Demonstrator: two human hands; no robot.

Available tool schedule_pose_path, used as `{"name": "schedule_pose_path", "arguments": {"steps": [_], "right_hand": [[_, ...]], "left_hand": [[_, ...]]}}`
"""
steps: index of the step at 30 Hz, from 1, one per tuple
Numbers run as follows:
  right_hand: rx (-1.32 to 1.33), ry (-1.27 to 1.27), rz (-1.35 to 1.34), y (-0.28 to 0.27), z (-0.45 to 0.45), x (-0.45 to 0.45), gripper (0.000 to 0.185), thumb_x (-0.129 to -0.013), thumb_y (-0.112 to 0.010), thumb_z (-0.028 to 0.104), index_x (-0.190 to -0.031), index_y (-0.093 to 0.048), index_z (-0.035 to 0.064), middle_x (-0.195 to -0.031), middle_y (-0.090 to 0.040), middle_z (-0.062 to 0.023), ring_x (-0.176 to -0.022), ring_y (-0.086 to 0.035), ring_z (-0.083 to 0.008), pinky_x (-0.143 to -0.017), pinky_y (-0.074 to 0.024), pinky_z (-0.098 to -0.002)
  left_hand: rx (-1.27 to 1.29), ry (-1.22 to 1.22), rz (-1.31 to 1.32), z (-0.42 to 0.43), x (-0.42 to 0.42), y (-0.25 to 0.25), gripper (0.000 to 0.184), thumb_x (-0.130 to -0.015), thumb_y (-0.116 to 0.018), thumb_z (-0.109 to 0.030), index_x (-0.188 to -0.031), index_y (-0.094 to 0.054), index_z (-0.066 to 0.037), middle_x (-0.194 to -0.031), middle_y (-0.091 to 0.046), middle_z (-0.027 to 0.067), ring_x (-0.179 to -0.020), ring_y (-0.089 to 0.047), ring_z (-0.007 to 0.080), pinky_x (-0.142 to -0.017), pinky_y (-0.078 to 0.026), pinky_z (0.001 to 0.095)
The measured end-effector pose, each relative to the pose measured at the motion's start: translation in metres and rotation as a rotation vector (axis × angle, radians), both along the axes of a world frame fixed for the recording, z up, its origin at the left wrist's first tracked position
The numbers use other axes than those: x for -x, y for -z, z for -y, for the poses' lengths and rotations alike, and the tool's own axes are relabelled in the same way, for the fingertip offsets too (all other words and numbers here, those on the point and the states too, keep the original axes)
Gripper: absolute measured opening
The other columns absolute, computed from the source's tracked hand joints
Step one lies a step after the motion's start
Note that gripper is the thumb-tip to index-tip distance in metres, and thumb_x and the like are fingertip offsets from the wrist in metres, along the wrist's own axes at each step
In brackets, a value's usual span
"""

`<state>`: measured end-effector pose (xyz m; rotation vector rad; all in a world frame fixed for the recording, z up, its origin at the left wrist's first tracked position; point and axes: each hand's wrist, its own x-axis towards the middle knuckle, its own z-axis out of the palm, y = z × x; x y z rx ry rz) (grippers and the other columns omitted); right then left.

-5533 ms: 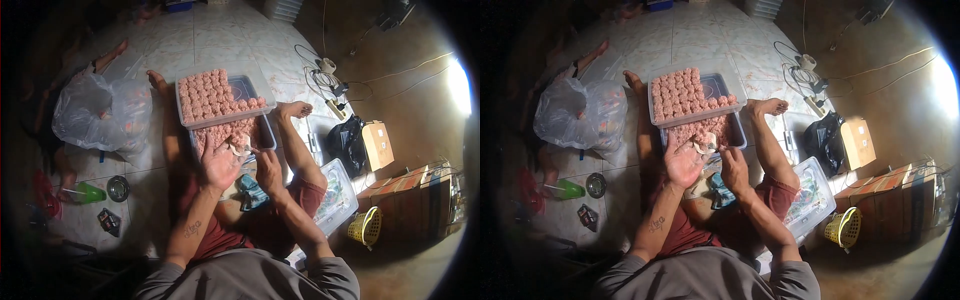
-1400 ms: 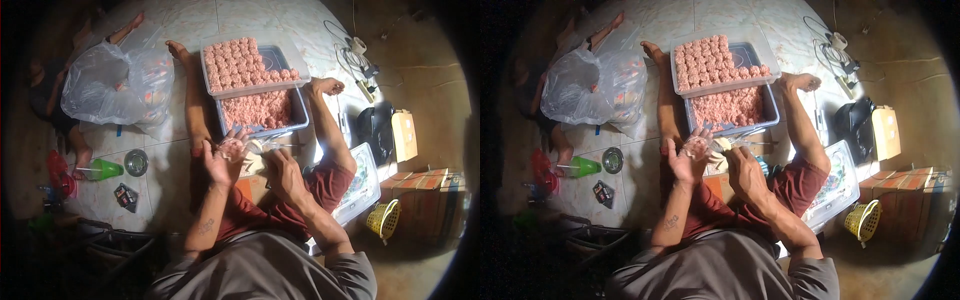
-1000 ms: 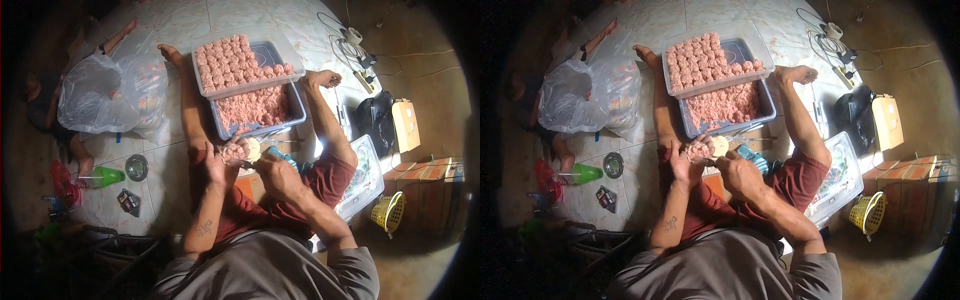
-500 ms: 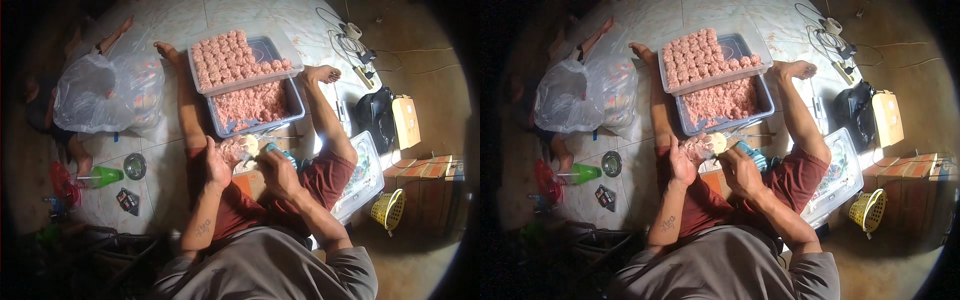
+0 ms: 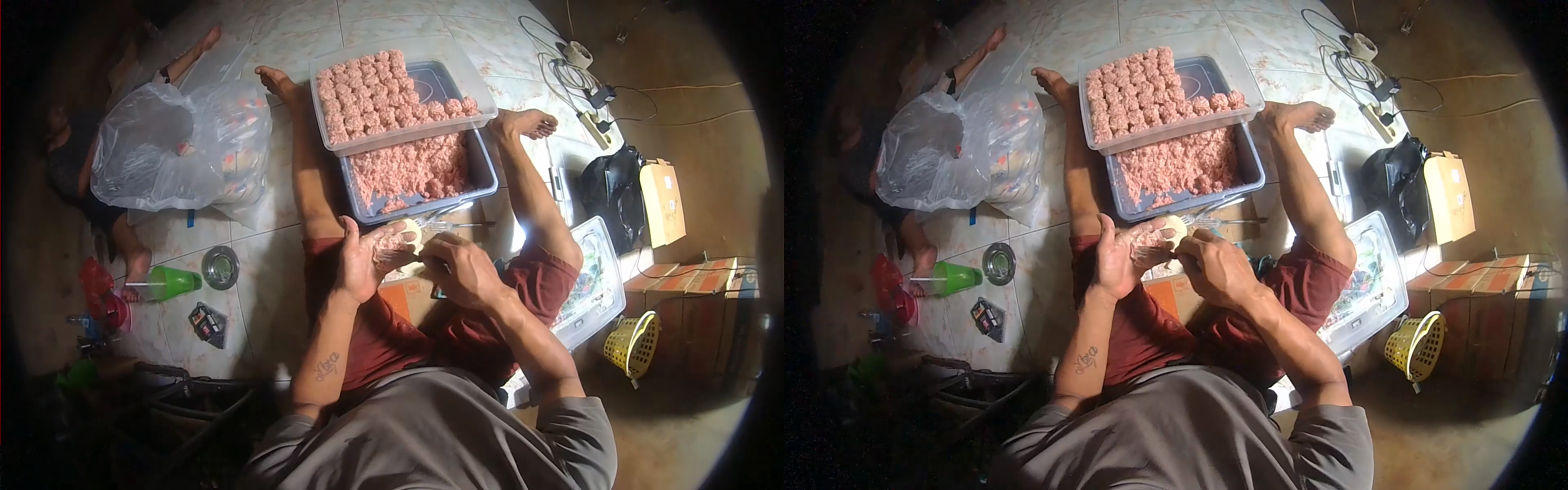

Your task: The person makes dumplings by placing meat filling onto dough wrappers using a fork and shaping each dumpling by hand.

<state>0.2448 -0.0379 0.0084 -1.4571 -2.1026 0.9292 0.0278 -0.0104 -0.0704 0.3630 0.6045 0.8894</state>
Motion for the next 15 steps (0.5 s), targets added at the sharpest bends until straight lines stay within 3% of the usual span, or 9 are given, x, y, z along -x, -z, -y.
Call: {"name": "schedule_pose_path", "arguments": {"steps": [4, 7, 10, 12, 14, 15], "right_hand": [[-0.083, -0.013, -0.066, 0.003, -0.008, -0.012, 0.022, -0.084, -0.072, 0.015, -0.103, -0.071, 0.0048, -0.098, -0.065, -0.0180, -0.088, -0.065, -0.0408, -0.078, -0.0513, -0.0489], [-0.431, -0.183, 0.213, 0.011, -0.024, -0.018, 0.023, -0.080, -0.072, 0.011, -0.104, -0.071, 0.0090, -0.089, -0.062, -0.0112, -0.083, -0.063, -0.0332, -0.073, -0.0498, -0.0441], [-0.346, -0.261, 0.016, 0.009, -0.034, -0.018, 0.029, -0.079, -0.075, 0.016, -0.108, -0.072, 0.0104, -0.093, -0.062, -0.0101, -0.083, -0.063, -0.0323, -0.076, -0.0491, -0.0430], [-0.449, -0.277, 0.118, 0.022, -0.034, -0.015, 0.032, -0.080, -0.076, 0.018, -0.110, -0.071, 0.0093, -0.093, -0.062, -0.0108, -0.084, -0.063, -0.0330, -0.073, -0.0506, -0.0445], [-0.305, -0.116, 0.179, 0.017, -0.024, -0.006, 0.032, -0.081, -0.076, 0.018, -0.111, -0.070, 0.0089, -0.093, -0.061, -0.0131, -0.084, -0.064, -0.0358, -0.070, -0.0526, -0.0471], [-0.262, 0.002, 0.068, 0.017, -0.017, -0.002, 0.029, -0.083, -0.075, 0.017, -0.110, -0.070, 0.0088, -0.094, -0.061, -0.0156, -0.085, -0.065, -0.0393, -0.069, -0.0540, -0.0491]], "left_hand": [[0.045, 0.050, 0.134, 0.000, 0.005, 0.001, 0.114, -0.090, -0.019, -0.087, -0.142, -0.047, 0.011, -0.131, -0.064, 0.0256, -0.116, -0.067, 0.0339, -0.102, -0.053, 0.0457], [0.125, 0.217, 0.224, -0.002, 0.005, 0.008, 0.113, -0.092, -0.021, -0.085, -0.142, -0.047, 0.013, -0.138, -0.059, 0.0277, -0.125, -0.061, 0.0388, -0.108, -0.048, 0.0508], [0.121, 0.215, 0.340, 0.000, 0.008, 0.012, 0.111, -0.092, -0.022, -0.085, -0.142, -0.048, 0.011, -0.138, -0.059, 0.0264, -0.128, -0.060, 0.0388, -0.109, -0.048, 0.0505], [0.099, 0.145, 0.326, 0.002, 0.007, 0.015, 0.108, -0.094, -0.023, -0.083, -0.141, -0.049, 0.010, -0.137, -0.060, 0.0259, -0.127, -0.060, 0.0388, -0.109, -0.047, 0.0509], [0.048, 0.017, 0.306, -0.002, 0.002, 0.018, 0.103, -0.096, -0.025, -0.081, -0.140, -0.051, 0.008, -0.136, -0.062, 0.0251, -0.126, -0.060, 0.0388, -0.110, -0.046, 0.0516], [0.117, -0.068, 0.351, -0.001, 0.002, 0.014, 0.102, -0.097, -0.025, -0.079, -0.141, -0.049, 0.010, -0.136, -0.060, 0.0269, -0.126, -0.059, 0.0400, -0.111, -0.045, 0.0529]]}}
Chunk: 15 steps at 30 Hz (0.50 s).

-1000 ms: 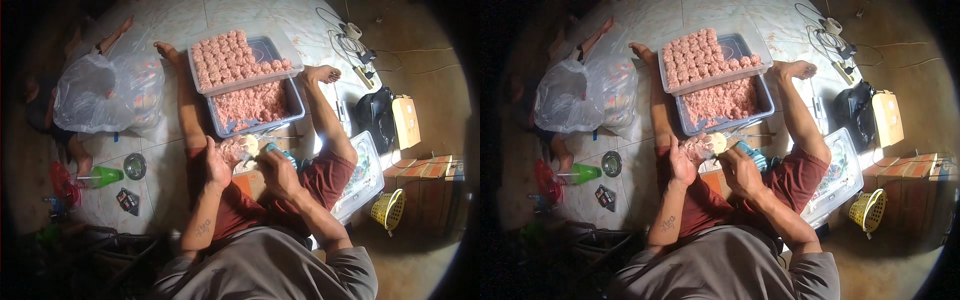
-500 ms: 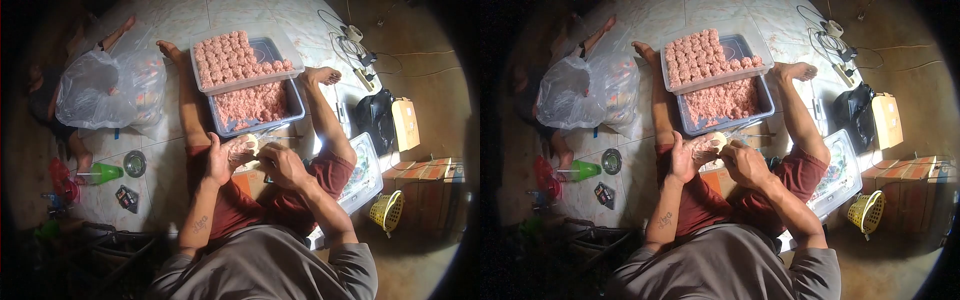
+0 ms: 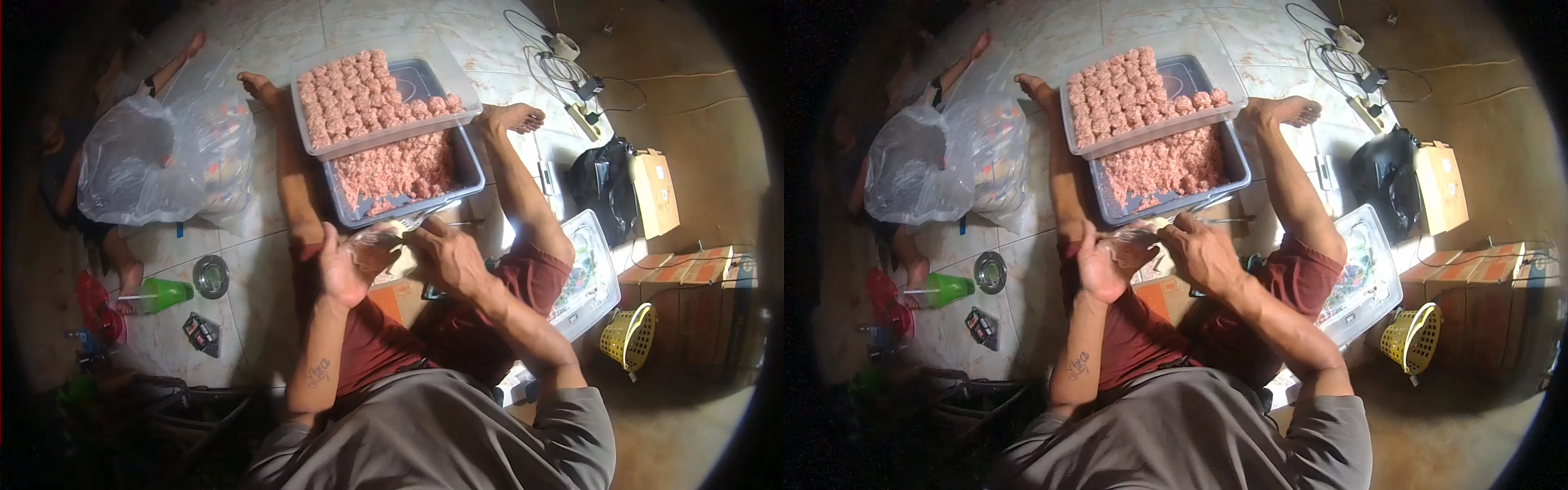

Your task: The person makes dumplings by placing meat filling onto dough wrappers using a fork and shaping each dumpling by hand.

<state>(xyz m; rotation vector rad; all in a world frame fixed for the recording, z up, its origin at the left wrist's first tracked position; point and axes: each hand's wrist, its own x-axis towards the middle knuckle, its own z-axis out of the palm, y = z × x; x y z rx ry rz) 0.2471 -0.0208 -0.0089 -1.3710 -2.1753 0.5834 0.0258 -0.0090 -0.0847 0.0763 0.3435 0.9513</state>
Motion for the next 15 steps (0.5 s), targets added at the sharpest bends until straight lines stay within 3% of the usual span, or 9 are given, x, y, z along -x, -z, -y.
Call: {"name": "schedule_pose_path", "arguments": {"steps": [1, 4, 7, 8, 10, 11, 12, 14, 15], "right_hand": [[0.033, 0.029, -0.158, -0.006, 0.008, 0.005, 0.027, -0.086, -0.072, 0.016, -0.111, -0.069, 0.0087, -0.098, -0.062, -0.0172, -0.085, -0.065, -0.0417, -0.070, -0.0541, -0.0493], [0.165, 0.090, -0.088, 0.020, 0.032, 0.010, 0.019, -0.094, -0.063, 0.009, -0.112, -0.068, 0.0051, -0.095, -0.064, -0.0190, -0.081, -0.066, -0.0418, -0.068, -0.0531, -0.0470], [0.092, 0.141, -0.285, 0.010, 0.033, 0.002, 0.017, -0.098, -0.062, 0.014, -0.110, -0.066, 0.0026, -0.091, -0.064, -0.0191, -0.083, -0.068, -0.0393, -0.067, -0.0528, -0.0432], [0.385, 0.308, -0.438, 0.001, 0.038, 0.000, 0.024, -0.099, -0.065, 0.019, -0.110, -0.066, -0.0021, -0.090, -0.066, -0.0165, -0.085, -0.070, -0.0294, -0.069, -0.0525, -0.0383], [0.525, 0.358, -0.541, 0.007, 0.032, 0.003, 0.026, -0.098, -0.067, 0.018, -0.110, -0.066, -0.0043, -0.091, -0.067, -0.0150, -0.086, -0.069, -0.0237, -0.070, -0.0525, -0.0364], [0.662, 0.400, -0.646, 0.013, 0.027, 0.003, 0.028, -0.098, -0.070, 0.017, -0.111, -0.065, -0.0065, -0.091, -0.068, -0.0135, -0.086, -0.067, -0.0179, -0.071, -0.0524, -0.0345], [0.744, 0.308, -0.695, 0.031, 0.023, 0.001, 0.030, -0.094, -0.075, 0.016, -0.113, -0.067, -0.0057, -0.095, -0.070, -0.0096, -0.085, -0.063, -0.0118, -0.073, -0.0519, -0.0302], [0.777, 0.200, -0.877, 0.016, 0.021, 0.005, 0.030, -0.095, -0.076, 0.018, -0.113, -0.068, -0.0041, -0.094, -0.070, -0.0078, -0.085, -0.063, -0.0106, -0.072, -0.0516, -0.0292], [0.822, 0.095, -1.058, 0.006, 0.022, 0.008, 0.030, -0.095, -0.076, 0.020, -0.113, -0.068, -0.0025, -0.093, -0.069, -0.0060, -0.085, -0.063, -0.0094, -0.072, -0.0513, -0.0283]], "left_hand": [[-0.029, -0.002, 0.059, 0.000, 0.003, -0.004, 0.100, -0.098, -0.026, -0.077, -0.140, -0.048, 0.011, -0.137, -0.059, 0.0279, -0.127, -0.058, 0.0408, -0.111, -0.044, 0.0545], [0.054, -0.003, -0.089, 0.005, -0.006, -0.012, 0.095, -0.098, -0.033, -0.076, -0.136, -0.052, 0.008, -0.131, -0.064, 0.0249, -0.119, -0.064, 0.0387, -0.107, -0.049, 0.0492], [0.079, -0.156, -0.098, 0.004, -0.006, 0.008, 0.087, -0.101, -0.033, -0.071, -0.133, -0.054, 0.007, -0.136, -0.060, 0.0280, -0.124, -0.060, 0.0402, -0.107, -0.048, 0.0559], [0.012, -0.145, -0.185, 0.006, -0.004, 0.011, 0.082, -0.102, -0.033, -0.069, -0.132, -0.055, 0.004, -0.136, -0.060, 0.0278, -0.122, -0.062, 0.0391, -0.103, -0.050, 0.0547], [-0.120, -0.104, -0.312, 0.011, -0.014, -0.001, 0.073, -0.104, -0.034, -0.067, -0.133, -0.055, -0.004, -0.133, -0.062, 0.0267, -0.113, -0.066, 0.0352, -0.094, -0.056, 0.0511], [-0.160, -0.086, -0.402, 0.013, -0.024, -0.007, 0.075, -0.103, -0.033, -0.069, -0.140, -0.048, -0.005, -0.138, -0.059, 0.0257, -0.119, -0.063, 0.0334, -0.100, -0.053, 0.0489], [-0.180, -0.043, -0.410, 0.018, -0.030, -0.023, 0.077, -0.102, -0.032, -0.069, -0.143, -0.045, -0.006, -0.141, -0.056, 0.0251, -0.123, -0.060, 0.0326, -0.103, -0.050, 0.0480], [-0.264, 0.047, -0.308, 0.021, -0.027, -0.047, 0.082, -0.101, -0.030, -0.071, -0.149, -0.041, -0.006, -0.147, -0.050, 0.0221, -0.135, -0.050, 0.0315, -0.111, -0.042, 0.0460], [-0.194, -0.008, -0.357, 0.020, -0.023, -0.065, 0.079, -0.103, -0.031, -0.069, -0.148, -0.043, -0.005, -0.140, -0.056, 0.0195, -0.125, -0.059, 0.0308, -0.104, -0.050, 0.0443]]}}
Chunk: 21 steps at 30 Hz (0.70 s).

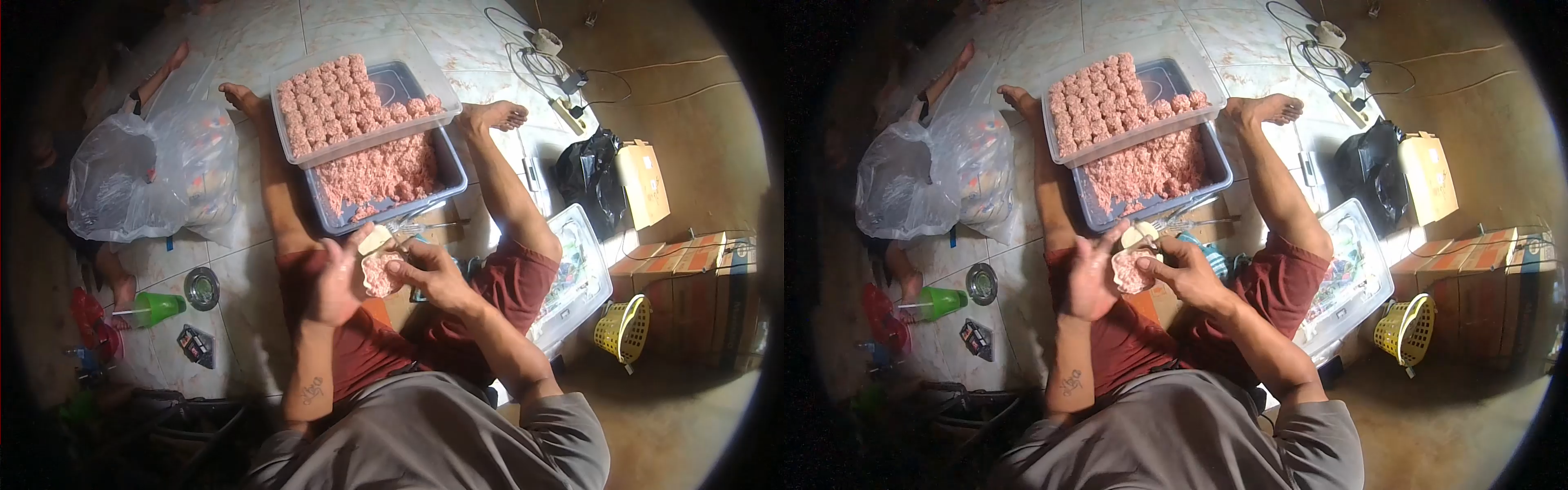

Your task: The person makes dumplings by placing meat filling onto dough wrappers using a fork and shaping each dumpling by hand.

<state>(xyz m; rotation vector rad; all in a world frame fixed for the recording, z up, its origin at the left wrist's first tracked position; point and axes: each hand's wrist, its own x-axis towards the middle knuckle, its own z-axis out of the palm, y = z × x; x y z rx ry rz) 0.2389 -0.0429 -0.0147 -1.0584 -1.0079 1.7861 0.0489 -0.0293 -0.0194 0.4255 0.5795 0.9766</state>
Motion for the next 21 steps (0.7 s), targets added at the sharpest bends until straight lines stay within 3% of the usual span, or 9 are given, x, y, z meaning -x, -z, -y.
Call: {"name": "schedule_pose_path", "arguments": {"steps": [5, 6, 8, 10, 11, 12, 18, 19, 21], "right_hand": [[-0.136, -0.129, 0.295, -0.050, -0.021, 0.004, 0.039, -0.092, -0.080, 0.026, -0.114, -0.066, -0.0038, -0.093, -0.067, -0.0040, -0.086, -0.058, -0.0081, -0.073, -0.0498, -0.0288], [-0.140, -0.126, 0.297, -0.045, -0.021, 0.002, 0.039, -0.092, -0.080, 0.026, -0.114, -0.066, -0.0038, -0.093, -0.067, -0.0040, -0.086, -0.058, -0.0081, -0.073, -0.0498, -0.0288], [-0.342, 0.066, 0.388, -0.029, -0.023, -0.002, 0.039, -0.096, -0.074, 0.027, -0.117, -0.063, -0.0052, -0.095, -0.066, -0.0057, -0.088, -0.059, -0.0112, -0.074, -0.0498, -0.0315], [-0.375, 0.230, 0.367, -0.029, -0.019, -0.005, 0.027, -0.105, -0.057, 0.020, -0.114, -0.066, -0.0040, -0.087, -0.061, -0.0012, -0.079, -0.055, -0.0108, -0.072, -0.0466, -0.0283], [-0.274, 0.201, 0.324, -0.019, -0.015, -0.012, 0.026, -0.106, -0.056, 0.019, -0.114, -0.067, -0.0032, -0.084, -0.059, 0.0009, -0.077, -0.052, -0.0087, -0.071, -0.0452, -0.0261], [-0.175, 0.174, 0.281, -0.004, -0.007, -0.015, 0.025, -0.106, -0.055, 0.017, -0.113, -0.068, -0.0025, -0.082, -0.056, 0.0030, -0.074, -0.049, -0.0065, -0.069, -0.0439, -0.0239], [-0.003, 0.183, 0.176, 0.012, 0.011, 0.004, 0.016, -0.104, -0.059, 0.013, -0.109, -0.070, 0.0024, -0.084, -0.056, 0.0037, -0.077, -0.051, -0.0081, -0.070, -0.0428, -0.0248], [-0.506, 0.063, 0.541, 0.014, 0.002, -0.001, 0.016, -0.101, -0.060, 0.009, -0.112, -0.068, 0.0000, -0.090, -0.057, -0.0029, -0.083, -0.055, -0.0146, -0.074, -0.0471, -0.0316], [-0.590, -0.003, 0.726, -0.003, -0.011, -0.011, 0.017, -0.100, -0.060, 0.007, -0.113, -0.068, -0.0006, -0.093, -0.058, -0.0055, -0.086, -0.056, -0.0170, -0.077, -0.0478, -0.0338]], "left_hand": [[-0.613, 0.281, -0.670, -0.006, 0.017, 0.022, 0.030, -0.089, -0.069, -0.001, -0.119, -0.062, -0.001, -0.105, -0.069, 0.0070, -0.095, -0.070, 0.0188, -0.086, -0.058, 0.0367], [-0.942, 0.156, -0.807, -0.004, 0.015, 0.025, 0.029, -0.087, -0.071, 0.001, -0.114, -0.062, 0.000, -0.103, -0.069, 0.0075, -0.095, -0.070, 0.0183, -0.086, -0.058, 0.0365], [-0.810, 0.181, -0.735, -0.011, 0.021, 0.041, 0.028, -0.091, -0.068, -0.006, -0.118, -0.064, -0.003, -0.112, -0.070, 0.0140, -0.104, -0.069, 0.0230, -0.088, -0.055, 0.0383], [-1.451, -0.042, -1.341, -0.024, 0.023, 0.016, 0.031, -0.085, -0.074, -0.009, -0.115, -0.067, -0.004, -0.110, -0.071, 0.0155, -0.099, -0.070, 0.0291, -0.084, -0.056, 0.0403], [-0.961, -0.066, -1.030, -0.021, 0.021, 0.025, 0.034, -0.081, -0.078, -0.014, -0.112, -0.068, -0.004, -0.107, -0.072, 0.0159, -0.094, -0.070, 0.0337, -0.081, -0.056, 0.0423], [-1.178, -0.204, -1.156, -0.028, 0.024, 0.037, 0.038, -0.079, -0.081, -0.017, -0.111, -0.067, -0.003, -0.101, -0.073, 0.0151, -0.090, -0.070, 0.0320, -0.079, -0.056, 0.0412], [-0.829, -0.393, -0.785, -0.029, 0.007, 0.034, 0.039, -0.077, -0.085, -0.017, -0.108, -0.066, -0.002, -0.092, -0.071, 0.0135, -0.086, -0.070, 0.0290, -0.078, -0.055, 0.0387], [-0.864, -0.258, -0.916, -0.030, 0.008, 0.027, 0.041, -0.077, -0.087, -0.018, -0.108, -0.066, -0.002, -0.091, -0.070, 0.0133, -0.086, -0.069, 0.0292, -0.079, -0.055, 0.0390], [-0.810, -0.211, -1.123, -0.027, 0.004, 0.015, 0.046, -0.073, -0.091, -0.022, -0.104, -0.063, -0.002, -0.088, -0.069, 0.0128, -0.082, -0.069, 0.0296, -0.077, -0.055, 0.0395]]}}
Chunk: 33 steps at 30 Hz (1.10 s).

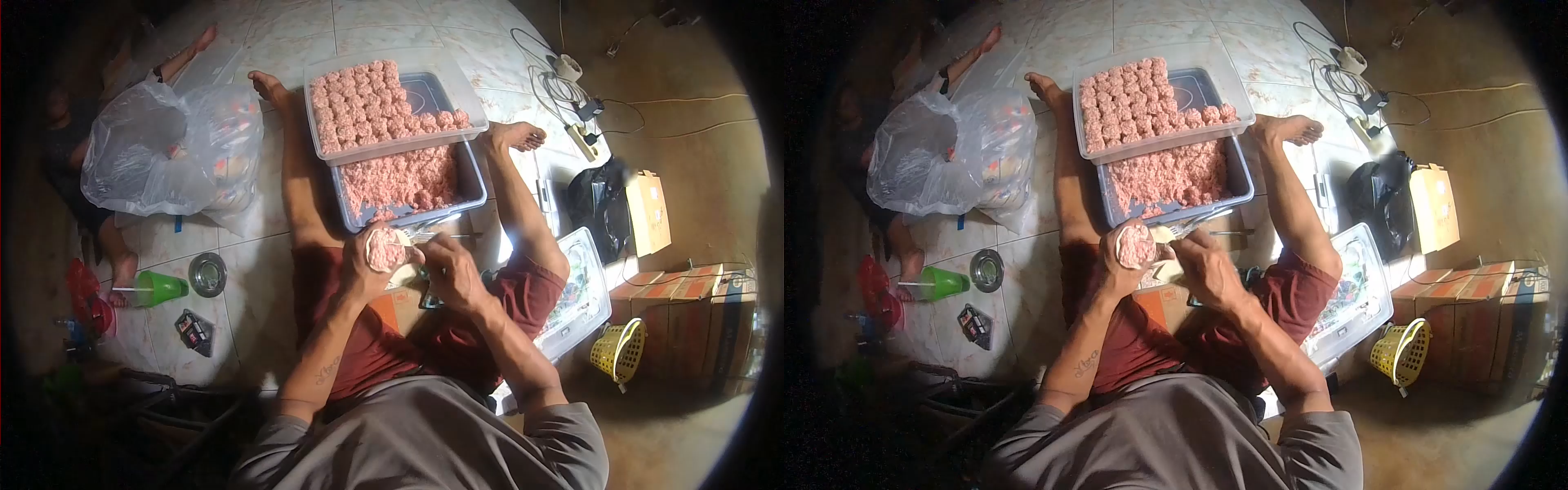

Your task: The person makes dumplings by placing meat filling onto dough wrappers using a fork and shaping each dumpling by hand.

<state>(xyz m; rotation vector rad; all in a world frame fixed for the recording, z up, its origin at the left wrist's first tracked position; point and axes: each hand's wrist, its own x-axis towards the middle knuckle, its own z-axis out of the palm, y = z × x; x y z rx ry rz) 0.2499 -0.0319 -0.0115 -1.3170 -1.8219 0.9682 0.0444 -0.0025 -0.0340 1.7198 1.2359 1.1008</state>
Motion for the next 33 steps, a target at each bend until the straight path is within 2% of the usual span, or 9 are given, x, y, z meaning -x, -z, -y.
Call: {"name": "schedule_pose_path", "arguments": {"steps": [3, 9, 13, 14, 18, 21, 27, 29, 33], "right_hand": [[-0.163, -0.013, 0.136, 0.007, -0.008, -0.007, 0.018, -0.100, -0.059, 0.006, -0.114, -0.068, -0.0007, -0.094, -0.058, -0.0089, -0.089, -0.057, -0.0185, -0.081, -0.0476, -0.0358], [0.634, 0.146, -0.562, 0.027, 0.036, 0.003, 0.028, -0.107, -0.053, 0.020, -0.116, -0.069, -0.0013, -0.084, -0.057, 0.0010, -0.076, -0.050, -0.0094, -0.071, -0.0421, -0.0251], [0.592, 0.072, -0.797, 0.043, 0.044, 0.023, 0.023, -0.107, -0.055, 0.017, -0.113, -0.070, 0.0005, -0.083, -0.051, 0.0045, -0.074, -0.048, -0.0066, -0.068, -0.0406, -0.0231], [0.283, 0.038, -0.337, 0.044, 0.039, 0.023, 0.022, -0.103, -0.059, 0.011, -0.119, -0.066, -0.0025, -0.088, -0.056, -0.0081, -0.080, -0.055, -0.0204, -0.072, -0.0467, -0.0357], [0.036, 0.083, 0.006, 0.022, 0.021, 0.008, 0.028, -0.090, -0.068, 0.010, -0.115, -0.066, -0.0020, -0.099, -0.061, -0.0244, -0.091, -0.060, -0.0444, -0.079, -0.0498, -0.0463], [0.358, 0.188, -0.165, 0.031, 0.028, -0.006, 0.025, -0.102, -0.062, 0.015, -0.117, -0.066, -0.0033, -0.093, -0.061, -0.0083, -0.090, -0.062, -0.0197, -0.073, -0.0476, -0.0342], [0.596, 0.065, -0.738, 0.048, 0.053, 0.014, 0.024, -0.107, -0.056, 0.014, -0.120, -0.066, -0.0031, -0.084, -0.047, 0.0036, -0.074, -0.037, -0.0048, -0.066, -0.0367, -0.0250], [0.431, 0.085, -0.645, 0.050, 0.049, 0.033, 0.019, -0.103, -0.057, 0.006, -0.117, -0.066, -0.0035, -0.084, -0.049, -0.0005, -0.074, -0.045, -0.0099, -0.067, -0.0395, -0.0285], [-0.130, 0.160, -0.030, 0.041, 0.035, 0.035, 0.023, -0.099, -0.055, -0.003, -0.119, -0.065, -0.0028, -0.086, -0.054, -0.0152, -0.076, -0.054, -0.0256, -0.068, -0.0451, -0.0336]], "left_hand": [[-0.057, -0.093, -0.008, -0.004, -0.001, 0.004, 0.043, -0.072, -0.093, -0.016, -0.098, -0.061, -0.004, -0.086, -0.067, 0.0077, -0.079, -0.067, 0.0201, -0.072, -0.054, 0.0339], [0.023, 0.047, 0.247, -0.011, 0.015, 0.005, 0.037, -0.075, -0.087, -0.008, -0.100, -0.060, -0.004, -0.086, -0.068, 0.0059, -0.081, -0.067, 0.0143, -0.075, -0.055, 0.0309], [0.090, 0.129, 0.627, -0.006, 0.001, 0.011, 0.037, -0.073, -0.086, -0.004, -0.097, -0.059, -0.005, -0.089, -0.065, 0.0036, -0.083, -0.064, 0.0124, -0.074, -0.054, 0.0290], [0.026, 0.196, 0.221, -0.006, 0.008, 0.010, 0.036, -0.073, -0.085, -0.003, -0.097, -0.059, -0.006, -0.089, -0.065, 0.0035, -0.084, -0.064, 0.0117, -0.075, -0.053, 0.0284], [0.086, 0.069, -0.004, 0.001, 0.005, 0.003, 0.038, -0.072, -0.087, -0.006, -0.097, -0.059, -0.006, -0.090, -0.066, 0.0047, -0.085, -0.065, 0.0131, -0.077, -0.054, 0.0293], [0.088, -0.072, 0.135, -0.002, 0.009, 0.001, 0.051, -0.068, -0.096, -0.013, -0.102, -0.059, -0.003, -0.091, -0.061, 0.0004, -0.081, -0.058, 0.0109, -0.075, -0.051, 0.0268], [0.134, -0.005, 0.397, 0.001, 0.008, 0.011, 0.057, -0.066, -0.098, -0.017, -0.108, -0.060, -0.004, -0.095, -0.068, 0.0074, -0.091, -0.064, 0.0108, -0.084, -0.051, 0.0257], [0.169, 0.178, 0.277, 0.004, 0.004, 0.022, 0.052, -0.070, -0.095, -0.017, -0.107, -0.061, -0.003, -0.093, -0.068, 0.0068, -0.086, -0.064, 0.0114, -0.079, -0.053, 0.0269], [0.097, -0.149, 0.184, 0.007, -0.015, 0.011, 0.035, -0.077, -0.088, -0.004, -0.100, -0.061, -0.004, -0.089, -0.064, 0.0015, -0.083, -0.060, 0.0071, -0.076, -0.052, 0.0272]]}}
